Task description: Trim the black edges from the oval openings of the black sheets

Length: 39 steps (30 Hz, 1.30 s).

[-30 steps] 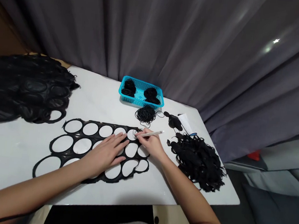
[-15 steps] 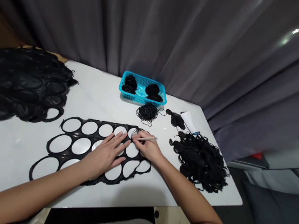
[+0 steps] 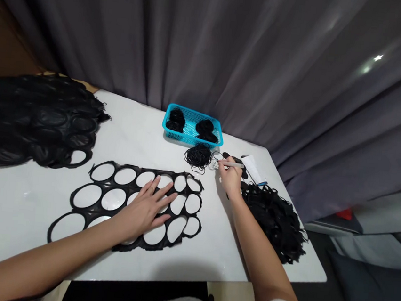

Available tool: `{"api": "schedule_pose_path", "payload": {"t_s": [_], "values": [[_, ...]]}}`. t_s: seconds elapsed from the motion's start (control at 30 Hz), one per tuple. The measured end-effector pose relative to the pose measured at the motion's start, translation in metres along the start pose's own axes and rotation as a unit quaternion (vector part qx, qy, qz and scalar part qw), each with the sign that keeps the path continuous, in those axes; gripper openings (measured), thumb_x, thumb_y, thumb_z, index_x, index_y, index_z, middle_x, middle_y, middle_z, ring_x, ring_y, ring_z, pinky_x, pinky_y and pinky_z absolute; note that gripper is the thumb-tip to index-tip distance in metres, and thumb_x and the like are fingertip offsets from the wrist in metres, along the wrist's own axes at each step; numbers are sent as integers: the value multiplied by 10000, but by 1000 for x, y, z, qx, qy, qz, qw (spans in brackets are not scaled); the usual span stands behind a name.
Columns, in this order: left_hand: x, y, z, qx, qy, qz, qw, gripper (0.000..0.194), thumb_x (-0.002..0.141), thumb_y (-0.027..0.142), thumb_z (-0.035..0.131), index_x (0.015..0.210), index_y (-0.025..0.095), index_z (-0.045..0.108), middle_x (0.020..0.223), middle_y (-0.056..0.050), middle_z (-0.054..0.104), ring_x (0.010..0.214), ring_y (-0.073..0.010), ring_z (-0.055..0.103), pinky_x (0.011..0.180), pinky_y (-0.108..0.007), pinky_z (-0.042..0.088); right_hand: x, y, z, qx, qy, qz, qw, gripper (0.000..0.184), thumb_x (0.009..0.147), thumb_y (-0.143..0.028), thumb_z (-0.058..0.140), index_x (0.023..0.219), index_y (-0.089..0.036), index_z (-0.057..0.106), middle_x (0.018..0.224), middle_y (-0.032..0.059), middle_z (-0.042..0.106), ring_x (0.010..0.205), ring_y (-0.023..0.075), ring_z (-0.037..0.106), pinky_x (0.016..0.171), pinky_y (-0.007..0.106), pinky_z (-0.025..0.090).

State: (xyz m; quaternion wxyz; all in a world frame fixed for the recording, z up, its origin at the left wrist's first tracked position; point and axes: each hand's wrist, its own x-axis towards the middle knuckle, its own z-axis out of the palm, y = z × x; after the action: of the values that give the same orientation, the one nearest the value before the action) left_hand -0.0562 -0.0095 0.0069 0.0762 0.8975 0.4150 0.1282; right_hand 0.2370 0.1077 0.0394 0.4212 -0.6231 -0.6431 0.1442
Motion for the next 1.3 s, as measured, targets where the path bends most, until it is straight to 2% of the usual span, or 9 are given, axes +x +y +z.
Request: {"api": "schedule_pose_path", "payload": {"t_s": [0.13,0.27,0.37,0.43,0.5,0.67,0.77,0.9,1.3], "values": [[-4,-7,-2,-8,20,8,1000,551,994,464,546,1492,238,479,1622,-123,367,1515,-411,249,1165,-590,341,-9,-16,8,203,-78,130,967,241,791,-334,678,677,-224,497,785,45,694,675,176,615,554,272,460],[-17,-17,-6,-2,47,-11,999,569,1020,486,478,1452,117,511,1590,-214,387,1467,-377,377,1167,-543,380,-25,-44,29,419,-191,240,854,308,711,-300,800,721,-215,505,870,67,724,799,187,717,454,195,468],[-28,-21,-8,-2,60,-24,998,531,1019,481,477,1411,131,556,1543,-200,463,1423,-355,453,1158,-517,409,-37,-61,44,481,-256,281,790,329,692,-285,848,743,-204,533,822,54,713,838,191,743,550,199,559],[-34,-22,-9,-3,63,-26,998,523,1015,468,493,1432,157,541,1549,-176,464,1425,-340,455,1166,-505,405,-47,-69,53,495,-289,281,769,339,688,-305,860,753,-199,544,835,47,714,856,186,743,694,241,604],[-37,-22,-8,-7,65,-27,997,529,1008,468,515,1451,178,524,1570,-159,444,1442,-331,434,1180,-504,387,-58,-74,61,481,-319,259,775,352,699,-346,847,747,-207,528,869,41,720,868,180,731,808,293,598],[-39,-22,-6,-8,64,-30,997,543,999,459,539,1471,193,502,1586,-148,423,1474,-314,386,1199,-502,352,-78,-78,73,304,-347,73,884,233,821,-352,688,755,-224,505,913,18,714,894,184,670,845,332,522],[-39,-22,-4,-4,61,-29,998,547,997,443,544,1476,183,493,1590,-159,410,1475,-321,382,1192,-512,358,-81,-80,73,209,-339,-9,917,168,857,-317,612,753,-226,517,895,14,706,812,176,624,775,308,477],[-40,-22,-2,-5,60,-31,998,550,997,438,544,1481,181,487,1590,-160,411,1478,-325,377,1191,-519,355,-81,-84,71,161,-332,-34,929,165,869,-305,584,740,-228,516,841,-1,694,718,159,558,698,283,421],[-40,-22,1,-16,73,-29,997,530,999,444,534,1461,186,507,1584,-153,423,1482,-317,371,1198,-512,345,-82,-85,70,177,-328,-36,927,191,885,-293,586,730,-233,494,882,13,712,815,182,638,748,298,460]]}}
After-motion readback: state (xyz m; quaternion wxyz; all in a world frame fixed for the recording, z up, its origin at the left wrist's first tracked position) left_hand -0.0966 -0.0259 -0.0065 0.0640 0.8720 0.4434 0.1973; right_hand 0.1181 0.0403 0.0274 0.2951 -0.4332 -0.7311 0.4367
